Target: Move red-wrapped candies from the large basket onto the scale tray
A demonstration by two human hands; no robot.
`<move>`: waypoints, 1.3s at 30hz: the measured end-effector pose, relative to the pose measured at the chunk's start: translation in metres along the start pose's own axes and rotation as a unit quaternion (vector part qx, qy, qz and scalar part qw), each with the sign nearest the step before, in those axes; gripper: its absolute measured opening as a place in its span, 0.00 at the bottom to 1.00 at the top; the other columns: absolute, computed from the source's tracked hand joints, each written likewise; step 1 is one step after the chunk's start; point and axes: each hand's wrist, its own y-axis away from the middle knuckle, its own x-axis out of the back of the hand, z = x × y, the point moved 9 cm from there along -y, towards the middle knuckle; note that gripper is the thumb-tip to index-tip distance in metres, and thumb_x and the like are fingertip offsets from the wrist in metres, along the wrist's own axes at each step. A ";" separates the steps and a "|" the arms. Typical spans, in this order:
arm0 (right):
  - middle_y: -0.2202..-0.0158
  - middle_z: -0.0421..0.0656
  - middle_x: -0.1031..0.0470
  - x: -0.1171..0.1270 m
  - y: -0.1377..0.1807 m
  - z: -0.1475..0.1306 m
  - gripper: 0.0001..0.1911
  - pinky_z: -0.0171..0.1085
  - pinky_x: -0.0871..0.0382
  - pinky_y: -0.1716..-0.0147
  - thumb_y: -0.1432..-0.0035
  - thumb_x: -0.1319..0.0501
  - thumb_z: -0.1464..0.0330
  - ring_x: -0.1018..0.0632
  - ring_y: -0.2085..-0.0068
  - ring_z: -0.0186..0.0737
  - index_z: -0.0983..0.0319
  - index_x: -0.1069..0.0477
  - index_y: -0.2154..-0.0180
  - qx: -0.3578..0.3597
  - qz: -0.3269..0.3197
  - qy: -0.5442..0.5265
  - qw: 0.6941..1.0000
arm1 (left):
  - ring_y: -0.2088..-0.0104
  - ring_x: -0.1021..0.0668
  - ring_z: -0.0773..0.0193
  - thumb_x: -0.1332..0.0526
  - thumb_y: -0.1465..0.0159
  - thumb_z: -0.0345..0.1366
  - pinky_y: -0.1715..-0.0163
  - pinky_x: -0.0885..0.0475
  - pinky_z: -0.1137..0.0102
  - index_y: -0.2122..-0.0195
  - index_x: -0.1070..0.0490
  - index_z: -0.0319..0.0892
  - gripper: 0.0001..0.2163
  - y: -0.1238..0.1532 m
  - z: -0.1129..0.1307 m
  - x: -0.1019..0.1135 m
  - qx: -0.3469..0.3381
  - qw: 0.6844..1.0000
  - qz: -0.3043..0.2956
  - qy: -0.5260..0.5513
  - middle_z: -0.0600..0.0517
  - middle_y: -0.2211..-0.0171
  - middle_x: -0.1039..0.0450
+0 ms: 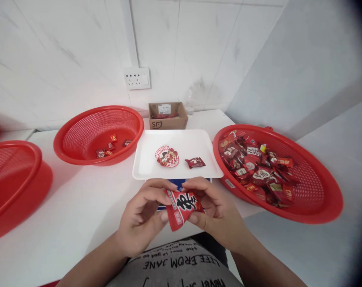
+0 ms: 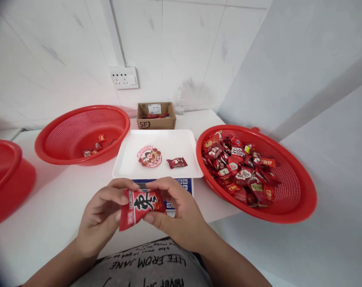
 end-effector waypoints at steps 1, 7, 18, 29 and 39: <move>0.58 0.38 0.28 0.003 -0.001 -0.004 0.18 0.35 0.29 0.58 0.46 0.33 0.63 0.25 0.58 0.35 0.48 0.32 0.52 0.016 0.018 0.036 0.999 | 0.50 0.28 0.61 0.38 0.37 0.35 0.53 0.26 0.67 0.50 0.33 0.51 0.14 0.001 -0.002 -0.003 0.004 1.000 -0.011 -0.006 0.49 0.48 0.36; 0.57 0.41 0.29 -0.002 -0.003 -0.024 0.21 0.35 0.28 0.57 0.47 0.35 0.73 0.25 0.57 0.36 0.54 0.33 0.51 0.089 0.004 0.236 0.968 | 0.50 0.29 0.61 0.38 0.41 0.28 0.49 0.29 0.66 0.45 0.39 0.50 0.23 0.001 -0.001 -0.003 0.001 0.970 -0.013 -0.242 0.49 0.51 0.35; 0.59 0.46 0.29 -0.009 -0.001 -0.030 0.15 0.35 0.27 0.57 0.46 0.39 0.75 0.25 0.59 0.37 0.63 0.33 0.55 0.148 -0.044 0.376 0.914 | 0.57 0.25 0.60 0.40 0.41 0.25 0.58 0.25 0.67 0.52 0.34 0.37 0.16 -0.003 0.012 -0.012 -0.109 0.855 -0.104 -0.496 0.44 0.56 0.30; 0.63 0.47 0.25 -0.013 0.000 -0.044 0.09 0.40 0.26 0.64 0.49 0.40 0.75 0.24 0.63 0.41 0.63 0.29 0.63 0.223 -0.019 0.419 0.880 | 0.63 0.27 0.61 0.41 0.40 0.26 0.64 0.26 0.66 0.54 0.33 0.38 0.13 -0.003 0.016 -0.019 -0.105 0.844 -0.135 -0.509 0.46 0.61 0.30; 0.62 0.46 0.25 -0.014 -0.001 -0.043 0.11 0.39 0.25 0.63 0.48 0.40 0.74 0.23 0.62 0.40 0.62 0.31 0.60 0.212 -0.045 0.408 0.887 | 0.62 0.26 0.61 0.42 0.40 0.26 0.63 0.27 0.66 0.55 0.33 0.40 0.12 -0.005 0.017 -0.018 -0.108 0.844 -0.134 -0.508 0.47 0.61 0.29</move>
